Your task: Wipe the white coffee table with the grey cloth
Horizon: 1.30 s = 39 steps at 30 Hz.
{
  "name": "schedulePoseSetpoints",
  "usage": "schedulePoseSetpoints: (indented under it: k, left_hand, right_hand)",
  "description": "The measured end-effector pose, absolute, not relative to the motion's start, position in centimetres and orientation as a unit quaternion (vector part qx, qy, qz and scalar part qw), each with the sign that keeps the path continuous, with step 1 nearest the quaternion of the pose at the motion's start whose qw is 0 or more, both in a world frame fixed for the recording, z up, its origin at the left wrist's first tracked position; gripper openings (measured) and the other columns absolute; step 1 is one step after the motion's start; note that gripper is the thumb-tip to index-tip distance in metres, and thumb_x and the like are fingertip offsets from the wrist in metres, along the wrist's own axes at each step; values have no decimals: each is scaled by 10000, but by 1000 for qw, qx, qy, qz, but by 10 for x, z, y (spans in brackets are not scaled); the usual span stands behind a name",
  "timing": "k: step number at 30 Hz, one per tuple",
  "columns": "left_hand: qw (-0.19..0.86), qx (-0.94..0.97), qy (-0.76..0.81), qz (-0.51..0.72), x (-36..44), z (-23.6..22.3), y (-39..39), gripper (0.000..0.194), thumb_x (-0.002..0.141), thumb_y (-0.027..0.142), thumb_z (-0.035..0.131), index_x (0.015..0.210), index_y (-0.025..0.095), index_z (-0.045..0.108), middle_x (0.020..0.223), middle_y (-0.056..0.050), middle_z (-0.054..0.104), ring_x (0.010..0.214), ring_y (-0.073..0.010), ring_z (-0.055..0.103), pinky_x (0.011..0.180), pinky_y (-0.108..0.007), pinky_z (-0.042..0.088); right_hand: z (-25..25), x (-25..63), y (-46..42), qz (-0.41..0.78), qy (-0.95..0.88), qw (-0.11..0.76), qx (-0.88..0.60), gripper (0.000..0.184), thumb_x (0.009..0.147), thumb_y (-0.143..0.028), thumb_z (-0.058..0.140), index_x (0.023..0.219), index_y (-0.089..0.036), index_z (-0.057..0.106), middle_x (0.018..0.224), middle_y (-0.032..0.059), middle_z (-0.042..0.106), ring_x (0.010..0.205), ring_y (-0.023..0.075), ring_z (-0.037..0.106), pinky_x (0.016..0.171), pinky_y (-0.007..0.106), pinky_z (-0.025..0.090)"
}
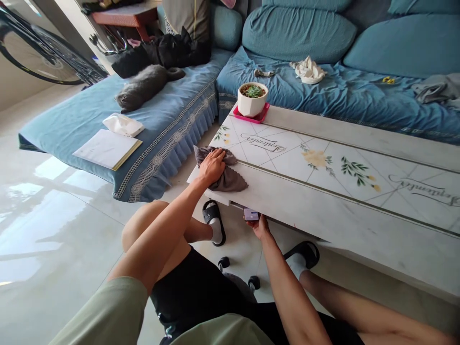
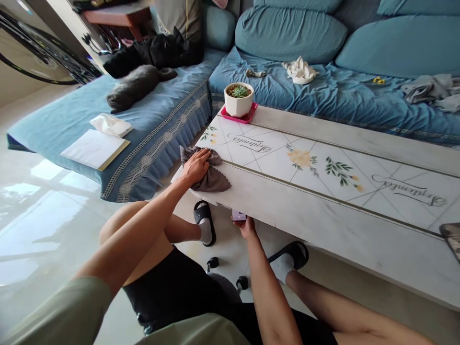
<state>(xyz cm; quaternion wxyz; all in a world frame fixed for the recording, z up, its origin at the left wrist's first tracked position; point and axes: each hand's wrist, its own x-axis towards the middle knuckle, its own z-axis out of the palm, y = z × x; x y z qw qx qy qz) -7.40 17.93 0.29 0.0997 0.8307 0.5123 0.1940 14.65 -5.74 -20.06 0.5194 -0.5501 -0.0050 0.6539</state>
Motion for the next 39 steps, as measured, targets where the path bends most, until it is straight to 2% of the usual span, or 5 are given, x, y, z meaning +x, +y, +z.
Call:
schedulePoseSetpoints:
  k: [10, 19, 25, 32, 39]
  left_hand:
    - [112, 868, 452, 170, -52, 0, 147, 636, 1014, 199, 481, 1640, 200, 593, 1769, -56, 487, 1659, -249, 442, 1427, -443, 316]
    - [100, 831, 525, 155, -7, 23, 168, 609, 1007, 126, 424, 1582, 12, 589, 1747, -248, 469, 1672, -361, 406, 1421, -569, 297]
    - [137, 926, 324, 141, 37, 8, 81, 573, 1052, 252, 484, 1608, 272, 622, 1763, 24, 485, 1664, -158, 420, 1423, -271, 271]
    - [96, 853, 494, 137, -94, 25, 146, 615, 1030, 169, 405, 1616, 74, 566, 1757, -184, 473, 1673, -306, 416, 1418, -524, 328]
    - [99, 877, 451, 135, 75, 16, 130, 568, 1065, 191, 458, 1600, 42, 575, 1777, -204, 437, 1692, -320, 380, 1437, -467, 290]
  right_hand:
    - [-185, 148, -89, 620, -13, 477, -623, 673, 1137, -763, 342, 1255, -185, 667, 1207, 155, 761, 1108, 294, 770, 879, 459, 647]
    - [-74, 195, -232, 630, -226, 316, -672, 632, 826, -802, 839, 1072, -220, 832, 1139, 160, 829, 1071, 381, 779, 944, 503, 591]
    - [13, 271, -222, 495, -454, 234, -703, 610, 953, -804, 671, 1211, -274, 830, 1220, 143, 836, 1176, 402, 766, 1076, 537, 566]
    - [20, 369, -173, 178, -453, 277, -828, 514, 962, -725, 518, 810, -266, 694, 825, 81, 785, 750, 278, 729, 773, 404, 529]
    - [-3, 361, -143, -3, -457, 218, -862, 431, 963, -598, 484, 706, -254, 505, 620, 38, 556, 585, 181, 345, 627, 365, 219]
